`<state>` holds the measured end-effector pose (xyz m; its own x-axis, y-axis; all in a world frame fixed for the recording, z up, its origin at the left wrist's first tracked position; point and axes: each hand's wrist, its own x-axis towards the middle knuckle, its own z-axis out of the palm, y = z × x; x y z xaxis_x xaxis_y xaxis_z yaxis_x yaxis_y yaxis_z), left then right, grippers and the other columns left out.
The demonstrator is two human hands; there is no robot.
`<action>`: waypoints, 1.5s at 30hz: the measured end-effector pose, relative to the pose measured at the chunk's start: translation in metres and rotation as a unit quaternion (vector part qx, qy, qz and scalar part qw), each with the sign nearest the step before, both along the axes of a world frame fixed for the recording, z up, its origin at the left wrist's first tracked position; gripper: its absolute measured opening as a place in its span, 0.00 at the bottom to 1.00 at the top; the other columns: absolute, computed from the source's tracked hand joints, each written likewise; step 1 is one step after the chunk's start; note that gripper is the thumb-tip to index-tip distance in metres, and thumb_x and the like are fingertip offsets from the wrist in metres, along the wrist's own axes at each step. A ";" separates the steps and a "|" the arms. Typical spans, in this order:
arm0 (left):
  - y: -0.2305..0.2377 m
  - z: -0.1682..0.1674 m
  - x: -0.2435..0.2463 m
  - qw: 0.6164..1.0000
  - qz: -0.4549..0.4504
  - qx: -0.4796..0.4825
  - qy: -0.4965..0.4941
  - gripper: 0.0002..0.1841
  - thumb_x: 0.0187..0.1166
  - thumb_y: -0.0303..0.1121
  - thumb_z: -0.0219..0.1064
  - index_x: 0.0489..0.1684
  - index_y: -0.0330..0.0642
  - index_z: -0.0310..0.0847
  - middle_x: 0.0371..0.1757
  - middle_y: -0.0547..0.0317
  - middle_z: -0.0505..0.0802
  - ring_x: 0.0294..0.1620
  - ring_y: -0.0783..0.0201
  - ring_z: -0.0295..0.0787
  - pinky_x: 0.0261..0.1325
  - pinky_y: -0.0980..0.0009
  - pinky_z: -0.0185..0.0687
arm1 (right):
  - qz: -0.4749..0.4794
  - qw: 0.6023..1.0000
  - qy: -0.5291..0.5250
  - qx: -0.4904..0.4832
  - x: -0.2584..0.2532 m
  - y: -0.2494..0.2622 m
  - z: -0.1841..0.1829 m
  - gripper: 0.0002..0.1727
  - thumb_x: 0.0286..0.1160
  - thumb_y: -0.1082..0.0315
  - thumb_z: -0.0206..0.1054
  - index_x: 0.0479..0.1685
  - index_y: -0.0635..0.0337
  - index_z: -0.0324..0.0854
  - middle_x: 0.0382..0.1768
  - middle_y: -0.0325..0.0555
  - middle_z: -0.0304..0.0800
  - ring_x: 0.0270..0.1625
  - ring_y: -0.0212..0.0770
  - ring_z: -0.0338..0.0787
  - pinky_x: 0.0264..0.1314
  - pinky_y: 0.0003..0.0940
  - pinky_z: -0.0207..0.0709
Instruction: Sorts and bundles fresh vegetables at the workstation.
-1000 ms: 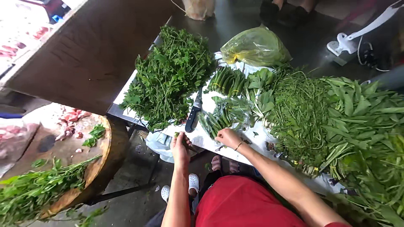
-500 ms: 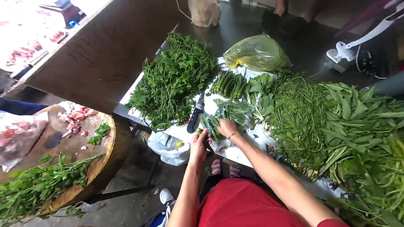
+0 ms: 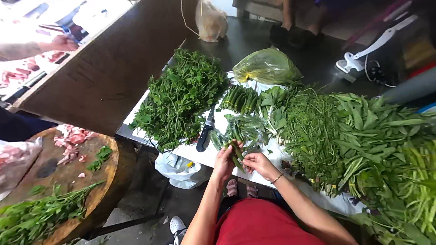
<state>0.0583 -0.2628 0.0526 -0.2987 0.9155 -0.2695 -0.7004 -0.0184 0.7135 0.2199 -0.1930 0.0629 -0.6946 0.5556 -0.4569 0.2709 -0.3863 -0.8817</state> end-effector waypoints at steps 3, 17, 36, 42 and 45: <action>0.002 0.002 0.002 1.000 -0.007 -0.001 0.001 0.21 0.94 0.29 0.38 0.75 0.28 0.68 0.63 0.41 0.91 0.64 0.52 0.90 0.69 0.57 0.84 | 0.033 0.999 -0.013 0.027 -0.002 -0.003 -0.006 0.10 0.85 0.71 0.62 0.47 0.71 0.84 0.31 0.40 0.88 0.28 0.28 0.86 0.36 0.24 0.83; -0.053 -0.006 -0.028 0.977 0.173 -0.124 -0.023 0.17 0.96 0.33 0.41 0.71 0.35 0.69 0.46 0.42 0.94 0.44 0.46 0.96 0.48 0.51 0.94 | 0.168 0.866 -0.297 0.365 -0.088 0.066 -0.046 0.19 0.88 0.59 0.59 0.61 0.65 0.88 0.65 0.60 0.87 0.70 0.58 0.85 0.76 0.57 0.75; -0.009 -0.009 0.007 0.999 0.039 -0.006 0.005 0.19 0.88 0.28 0.51 0.76 0.34 0.62 0.55 0.45 0.92 0.53 0.55 0.92 0.56 0.58 0.90 | -0.027 0.973 0.027 0.229 -0.029 -0.009 0.000 0.15 0.84 0.68 0.63 0.56 0.70 0.87 0.45 0.50 0.93 0.35 0.30 0.89 0.40 0.26 0.85; -0.017 -0.012 0.002 0.995 0.074 -0.043 0.052 0.14 0.90 0.25 0.49 0.69 0.32 0.65 0.48 0.48 0.92 0.50 0.57 0.92 0.56 0.59 0.90 | 0.034 0.929 -0.012 0.367 -0.033 0.008 -0.014 0.16 0.82 0.61 0.66 0.46 0.66 0.93 0.50 0.56 0.93 0.55 0.44 0.92 0.65 0.37 0.83; -0.032 -0.011 -0.010 0.989 0.127 -0.065 0.045 0.12 0.91 0.25 0.46 0.66 0.33 0.65 0.43 0.49 0.92 0.47 0.54 0.93 0.56 0.55 0.91 | 0.083 0.919 -0.132 0.362 -0.043 0.040 -0.024 0.17 0.86 0.62 0.62 0.53 0.65 0.91 0.55 0.57 0.92 0.61 0.50 0.90 0.72 0.46 0.79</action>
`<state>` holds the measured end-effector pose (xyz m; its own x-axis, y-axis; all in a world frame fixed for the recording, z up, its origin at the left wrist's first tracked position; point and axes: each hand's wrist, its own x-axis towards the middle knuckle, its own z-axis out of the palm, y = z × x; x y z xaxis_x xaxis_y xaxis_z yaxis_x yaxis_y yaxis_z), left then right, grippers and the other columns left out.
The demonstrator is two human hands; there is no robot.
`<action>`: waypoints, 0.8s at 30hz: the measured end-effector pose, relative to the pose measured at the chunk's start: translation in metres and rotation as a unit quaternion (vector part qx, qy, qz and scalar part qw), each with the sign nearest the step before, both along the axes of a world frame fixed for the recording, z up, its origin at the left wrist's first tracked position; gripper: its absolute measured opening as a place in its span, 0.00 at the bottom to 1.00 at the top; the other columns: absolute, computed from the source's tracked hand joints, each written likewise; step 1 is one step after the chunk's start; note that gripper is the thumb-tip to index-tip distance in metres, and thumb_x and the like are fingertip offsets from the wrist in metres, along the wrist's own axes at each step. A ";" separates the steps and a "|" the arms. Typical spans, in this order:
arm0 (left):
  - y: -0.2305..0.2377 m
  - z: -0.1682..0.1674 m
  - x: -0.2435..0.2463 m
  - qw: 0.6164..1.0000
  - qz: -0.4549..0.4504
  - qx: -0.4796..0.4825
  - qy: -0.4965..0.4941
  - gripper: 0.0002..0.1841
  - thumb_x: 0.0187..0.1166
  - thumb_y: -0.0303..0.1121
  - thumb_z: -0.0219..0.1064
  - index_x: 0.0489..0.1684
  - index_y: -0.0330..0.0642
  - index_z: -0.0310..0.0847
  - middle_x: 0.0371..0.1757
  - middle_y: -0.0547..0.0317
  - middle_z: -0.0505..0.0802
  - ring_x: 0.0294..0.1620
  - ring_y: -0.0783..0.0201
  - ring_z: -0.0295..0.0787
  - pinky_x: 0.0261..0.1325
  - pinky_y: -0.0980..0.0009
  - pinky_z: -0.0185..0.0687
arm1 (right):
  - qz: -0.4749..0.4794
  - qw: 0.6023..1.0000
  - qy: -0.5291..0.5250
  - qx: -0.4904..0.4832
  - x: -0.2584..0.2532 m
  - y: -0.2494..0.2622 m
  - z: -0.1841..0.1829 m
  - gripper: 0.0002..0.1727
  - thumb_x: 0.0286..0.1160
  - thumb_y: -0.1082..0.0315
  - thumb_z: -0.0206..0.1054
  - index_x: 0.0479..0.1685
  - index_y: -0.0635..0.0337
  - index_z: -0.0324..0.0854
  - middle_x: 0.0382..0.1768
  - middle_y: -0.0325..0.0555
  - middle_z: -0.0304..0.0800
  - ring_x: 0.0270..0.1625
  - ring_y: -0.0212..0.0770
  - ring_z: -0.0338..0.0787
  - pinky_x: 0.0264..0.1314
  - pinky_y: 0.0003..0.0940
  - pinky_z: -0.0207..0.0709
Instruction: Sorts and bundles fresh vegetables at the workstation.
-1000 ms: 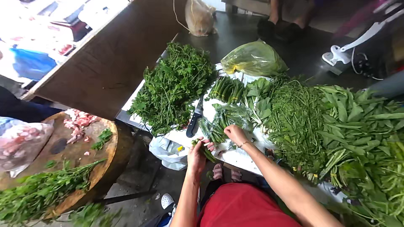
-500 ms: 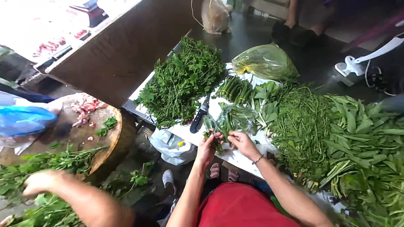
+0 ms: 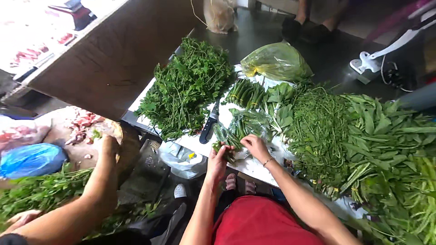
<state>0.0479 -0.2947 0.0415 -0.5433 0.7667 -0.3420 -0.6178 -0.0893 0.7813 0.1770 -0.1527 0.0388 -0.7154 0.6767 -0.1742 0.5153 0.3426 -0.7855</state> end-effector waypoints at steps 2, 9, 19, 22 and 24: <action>-0.010 0.000 -0.009 1.000 0.025 -0.010 -0.003 0.11 0.92 0.25 0.46 0.65 0.34 0.65 0.42 0.50 0.91 0.46 0.54 0.93 0.57 0.55 0.90 | 0.041 0.993 -0.110 -0.005 -0.018 0.017 -0.013 0.18 0.88 0.61 0.61 0.60 0.64 0.89 0.61 0.59 0.90 0.68 0.54 0.87 0.78 0.51 0.74; -0.023 0.008 -0.020 0.998 0.054 -0.009 0.014 0.11 0.91 0.24 0.47 0.64 0.34 0.66 0.42 0.50 0.92 0.48 0.54 0.93 0.57 0.54 0.90 | 0.095 0.965 -0.245 0.011 -0.058 0.023 -0.020 0.18 0.83 0.63 0.65 0.62 0.65 0.84 0.65 0.63 0.87 0.72 0.63 0.84 0.74 0.65 0.73; 0.000 0.019 -0.001 0.995 -0.075 0.065 -0.005 0.14 0.88 0.26 0.50 0.66 0.33 0.68 0.54 0.46 0.92 0.56 0.52 0.92 0.63 0.53 0.88 | 0.023 0.935 0.180 -0.305 0.030 -0.008 0.048 0.15 0.87 0.70 0.56 0.61 0.69 0.81 0.47 0.46 0.91 0.43 0.34 0.91 0.45 0.31 0.87; 0.014 0.024 0.009 0.985 -0.120 0.124 -0.012 0.15 0.85 0.30 0.57 0.65 0.32 0.70 0.58 0.42 0.92 0.57 0.52 0.92 0.60 0.56 0.89 | -0.024 0.900 0.241 -0.363 0.035 -0.030 0.049 0.15 0.89 0.70 0.53 0.60 0.68 0.81 0.41 0.43 0.92 0.34 0.33 0.90 0.33 0.27 0.83; 0.021 0.025 0.012 0.978 -0.142 0.152 -0.008 0.16 0.84 0.32 0.60 0.64 0.34 0.71 0.59 0.42 0.92 0.60 0.51 0.91 0.61 0.55 0.88 | -0.078 0.894 0.262 -0.355 0.038 -0.037 0.047 0.15 0.90 0.70 0.52 0.63 0.69 0.78 0.38 0.45 0.92 0.29 0.32 0.88 0.28 0.25 0.81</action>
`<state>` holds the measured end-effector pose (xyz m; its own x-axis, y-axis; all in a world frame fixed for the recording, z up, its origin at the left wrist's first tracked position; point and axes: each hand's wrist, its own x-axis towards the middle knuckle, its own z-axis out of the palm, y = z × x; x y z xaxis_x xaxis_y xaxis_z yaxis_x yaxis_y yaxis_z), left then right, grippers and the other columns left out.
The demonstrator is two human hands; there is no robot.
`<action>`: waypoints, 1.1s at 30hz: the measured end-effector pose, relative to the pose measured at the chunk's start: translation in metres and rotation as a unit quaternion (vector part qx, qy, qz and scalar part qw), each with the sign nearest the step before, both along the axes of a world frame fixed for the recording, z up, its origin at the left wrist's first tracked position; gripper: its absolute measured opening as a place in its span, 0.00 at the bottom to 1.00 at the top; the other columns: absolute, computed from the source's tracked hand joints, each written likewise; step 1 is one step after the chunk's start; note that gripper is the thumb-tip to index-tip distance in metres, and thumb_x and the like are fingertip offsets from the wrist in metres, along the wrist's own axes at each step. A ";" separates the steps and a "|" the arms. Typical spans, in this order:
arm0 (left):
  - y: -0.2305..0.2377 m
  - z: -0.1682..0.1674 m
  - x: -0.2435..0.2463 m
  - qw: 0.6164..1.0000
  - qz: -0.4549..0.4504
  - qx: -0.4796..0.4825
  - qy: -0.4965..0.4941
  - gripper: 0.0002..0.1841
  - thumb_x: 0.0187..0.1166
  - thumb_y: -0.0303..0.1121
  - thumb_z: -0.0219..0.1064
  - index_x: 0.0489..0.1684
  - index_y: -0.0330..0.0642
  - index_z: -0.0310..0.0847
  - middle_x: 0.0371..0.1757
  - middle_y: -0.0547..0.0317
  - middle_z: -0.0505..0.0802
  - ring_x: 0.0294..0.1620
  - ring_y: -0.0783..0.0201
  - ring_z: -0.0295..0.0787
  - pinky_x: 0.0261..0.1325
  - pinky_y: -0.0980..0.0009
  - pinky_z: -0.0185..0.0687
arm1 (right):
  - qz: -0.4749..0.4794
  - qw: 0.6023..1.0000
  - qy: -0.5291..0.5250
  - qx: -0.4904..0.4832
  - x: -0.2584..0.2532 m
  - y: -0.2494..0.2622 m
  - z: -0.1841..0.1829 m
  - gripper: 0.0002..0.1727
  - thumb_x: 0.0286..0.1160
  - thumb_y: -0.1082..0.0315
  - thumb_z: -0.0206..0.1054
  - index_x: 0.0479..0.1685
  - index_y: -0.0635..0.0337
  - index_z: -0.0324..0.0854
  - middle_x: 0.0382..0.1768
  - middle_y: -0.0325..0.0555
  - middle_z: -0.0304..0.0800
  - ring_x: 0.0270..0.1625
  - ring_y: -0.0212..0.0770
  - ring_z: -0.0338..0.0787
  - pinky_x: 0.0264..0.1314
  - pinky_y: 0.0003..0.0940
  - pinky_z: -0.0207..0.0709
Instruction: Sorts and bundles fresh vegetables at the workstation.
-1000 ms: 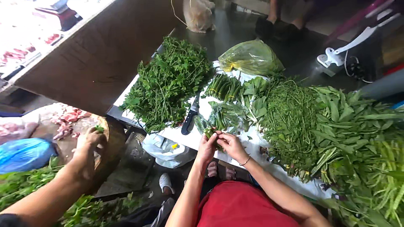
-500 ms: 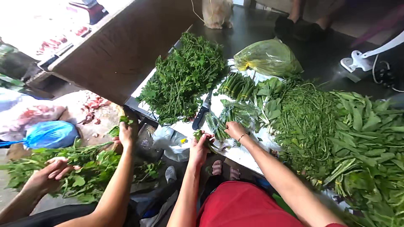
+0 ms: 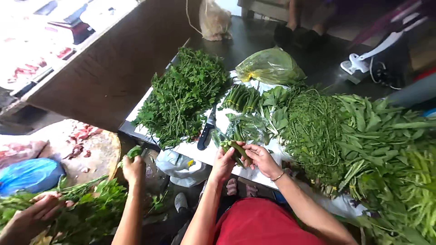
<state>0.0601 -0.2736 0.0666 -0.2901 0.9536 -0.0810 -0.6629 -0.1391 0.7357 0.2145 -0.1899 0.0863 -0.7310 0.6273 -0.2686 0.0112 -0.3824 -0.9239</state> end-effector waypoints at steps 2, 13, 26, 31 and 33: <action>0.005 0.000 0.002 1.000 -0.008 0.004 0.012 0.16 0.84 0.30 0.60 0.65 0.33 0.69 0.59 0.41 0.91 0.60 0.50 0.91 0.63 0.54 0.87 | -0.034 0.999 -0.008 0.023 0.004 -0.002 -0.002 0.15 0.91 0.69 0.52 0.64 0.69 0.77 0.38 0.46 0.91 0.28 0.33 0.88 0.29 0.26 0.83; 0.009 0.005 0.004 0.998 0.019 -0.034 0.053 0.15 0.84 0.25 0.56 0.65 0.30 0.66 0.56 0.42 0.91 0.57 0.52 0.92 0.63 0.55 0.88 | -0.093 0.977 -0.032 0.189 -0.006 -0.018 -0.009 0.19 0.77 0.72 0.68 0.65 0.72 0.81 0.45 0.50 0.91 0.33 0.29 0.89 0.35 0.24 0.86; 0.005 0.004 0.007 0.985 0.027 -0.069 0.155 0.13 0.81 0.23 0.58 0.61 0.37 0.74 0.51 0.52 0.95 0.51 0.59 0.94 0.56 0.60 0.91 | -0.073 0.897 -0.120 0.419 0.005 -0.020 -0.020 0.17 0.83 0.63 0.66 0.63 0.62 0.89 0.55 0.55 0.93 0.48 0.45 0.94 0.55 0.40 0.88; 0.006 -0.009 -0.001 0.983 0.003 -0.064 0.171 0.13 0.82 0.21 0.56 0.61 0.37 0.69 0.45 0.52 0.94 0.46 0.56 0.95 0.56 0.58 0.92 | -0.067 0.886 -0.305 0.342 0.100 0.015 -0.013 0.14 0.85 0.67 0.63 0.57 0.63 0.90 0.55 0.54 0.93 0.57 0.49 0.92 0.67 0.48 0.84; 0.008 -0.010 0.000 0.980 -0.009 -0.079 0.185 0.12 0.82 0.21 0.54 0.61 0.36 0.69 0.44 0.53 0.95 0.45 0.58 0.95 0.54 0.60 0.92 | -0.053 0.850 -0.423 0.309 0.133 0.023 -0.020 0.13 0.85 0.69 0.62 0.54 0.66 0.90 0.53 0.59 0.93 0.59 0.55 0.92 0.70 0.55 0.81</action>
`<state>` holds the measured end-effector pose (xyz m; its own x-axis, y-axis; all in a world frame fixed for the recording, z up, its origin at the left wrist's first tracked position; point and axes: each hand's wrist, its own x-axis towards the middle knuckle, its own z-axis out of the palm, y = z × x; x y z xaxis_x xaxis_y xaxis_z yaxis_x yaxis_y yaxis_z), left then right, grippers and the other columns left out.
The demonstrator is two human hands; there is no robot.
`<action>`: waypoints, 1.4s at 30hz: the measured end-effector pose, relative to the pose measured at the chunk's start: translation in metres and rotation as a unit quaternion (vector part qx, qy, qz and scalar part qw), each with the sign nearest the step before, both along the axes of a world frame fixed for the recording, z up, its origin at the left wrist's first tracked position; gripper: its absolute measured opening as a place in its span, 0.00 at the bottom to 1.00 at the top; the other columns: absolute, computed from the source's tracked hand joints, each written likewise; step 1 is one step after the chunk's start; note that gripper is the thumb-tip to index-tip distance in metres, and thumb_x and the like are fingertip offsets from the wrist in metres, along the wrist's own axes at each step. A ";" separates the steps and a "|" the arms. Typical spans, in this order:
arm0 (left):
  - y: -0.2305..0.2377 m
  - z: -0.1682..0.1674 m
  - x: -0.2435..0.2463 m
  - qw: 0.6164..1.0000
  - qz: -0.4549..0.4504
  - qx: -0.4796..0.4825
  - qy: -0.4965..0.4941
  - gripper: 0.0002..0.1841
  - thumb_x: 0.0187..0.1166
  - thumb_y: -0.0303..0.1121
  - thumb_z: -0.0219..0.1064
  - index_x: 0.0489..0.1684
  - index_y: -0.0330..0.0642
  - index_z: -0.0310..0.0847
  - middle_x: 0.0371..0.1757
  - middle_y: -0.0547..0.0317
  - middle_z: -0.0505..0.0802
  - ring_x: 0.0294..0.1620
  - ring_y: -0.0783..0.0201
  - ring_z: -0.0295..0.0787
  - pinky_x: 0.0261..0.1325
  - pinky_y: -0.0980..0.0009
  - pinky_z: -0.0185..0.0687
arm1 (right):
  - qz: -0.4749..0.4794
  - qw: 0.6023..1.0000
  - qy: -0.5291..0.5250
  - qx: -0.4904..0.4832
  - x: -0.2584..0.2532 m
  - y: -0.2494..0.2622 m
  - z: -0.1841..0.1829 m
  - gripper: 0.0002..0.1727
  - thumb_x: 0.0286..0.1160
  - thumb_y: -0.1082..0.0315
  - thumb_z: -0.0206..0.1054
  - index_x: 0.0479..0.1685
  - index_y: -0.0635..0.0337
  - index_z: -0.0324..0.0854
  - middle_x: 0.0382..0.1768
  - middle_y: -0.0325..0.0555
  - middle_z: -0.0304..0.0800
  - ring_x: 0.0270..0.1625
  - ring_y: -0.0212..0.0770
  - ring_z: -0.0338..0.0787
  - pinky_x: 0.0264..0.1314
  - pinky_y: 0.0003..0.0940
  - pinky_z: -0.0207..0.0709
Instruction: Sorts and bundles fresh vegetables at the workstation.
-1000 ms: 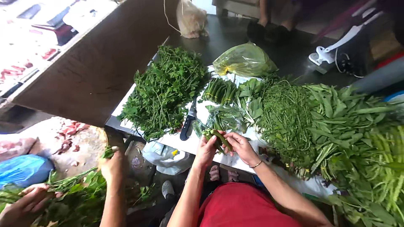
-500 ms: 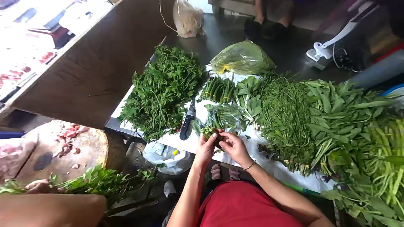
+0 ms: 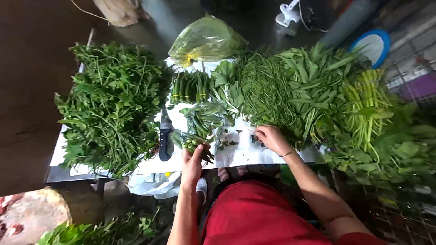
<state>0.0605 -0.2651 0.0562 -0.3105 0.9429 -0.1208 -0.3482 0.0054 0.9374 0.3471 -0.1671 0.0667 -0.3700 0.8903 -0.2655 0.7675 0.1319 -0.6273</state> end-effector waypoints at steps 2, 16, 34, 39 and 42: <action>0.004 -0.001 0.004 1.000 -0.019 -0.017 0.018 0.12 0.83 0.22 0.55 0.61 0.36 0.69 0.44 0.55 0.94 0.44 0.60 0.94 0.54 0.62 0.92 | 0.009 0.989 -0.117 -0.085 0.010 -0.001 -0.012 0.15 0.86 0.68 0.60 0.57 0.66 0.89 0.57 0.63 0.91 0.64 0.62 0.89 0.73 0.62 0.76; 0.026 0.007 0.021 0.991 -0.120 0.011 0.063 0.11 0.81 0.23 0.59 0.58 0.34 0.72 0.43 0.54 0.94 0.45 0.62 0.94 0.55 0.64 0.91 | -0.086 0.993 -0.074 -0.035 0.026 -0.034 -0.034 0.13 0.82 0.63 0.67 0.50 0.63 0.91 0.56 0.57 0.91 0.62 0.56 0.89 0.69 0.56 0.79; 0.041 0.029 0.030 0.881 -0.279 0.007 0.382 0.18 0.84 0.32 0.63 0.64 0.28 0.76 0.47 0.49 0.91 0.46 0.65 0.90 0.57 0.66 0.86 | 0.027 0.925 0.379 0.002 -0.056 0.004 0.054 0.13 0.68 0.76 0.72 0.52 0.65 0.84 0.63 0.49 0.90 0.48 0.35 0.94 0.42 0.30 0.90; 0.038 0.041 0.026 0.868 -0.252 0.015 0.427 0.21 0.77 0.26 0.67 0.67 0.26 0.75 0.52 0.44 0.93 0.56 0.58 0.91 0.68 0.58 0.84 | 0.195 0.962 0.192 0.016 -0.091 0.017 0.058 0.32 0.58 0.60 0.82 0.64 0.62 0.78 0.64 0.52 0.87 0.61 0.46 0.89 0.65 0.49 0.82; 0.032 0.038 0.017 0.896 -0.188 0.022 0.402 0.19 0.80 0.28 0.65 0.65 0.25 0.75 0.51 0.47 0.92 0.52 0.64 0.91 0.62 0.66 0.86 | 0.202 0.967 0.154 -0.004 -0.089 0.026 0.046 0.31 0.69 0.51 0.77 0.63 0.65 0.77 0.51 0.55 0.91 0.56 0.49 0.91 0.65 0.52 0.82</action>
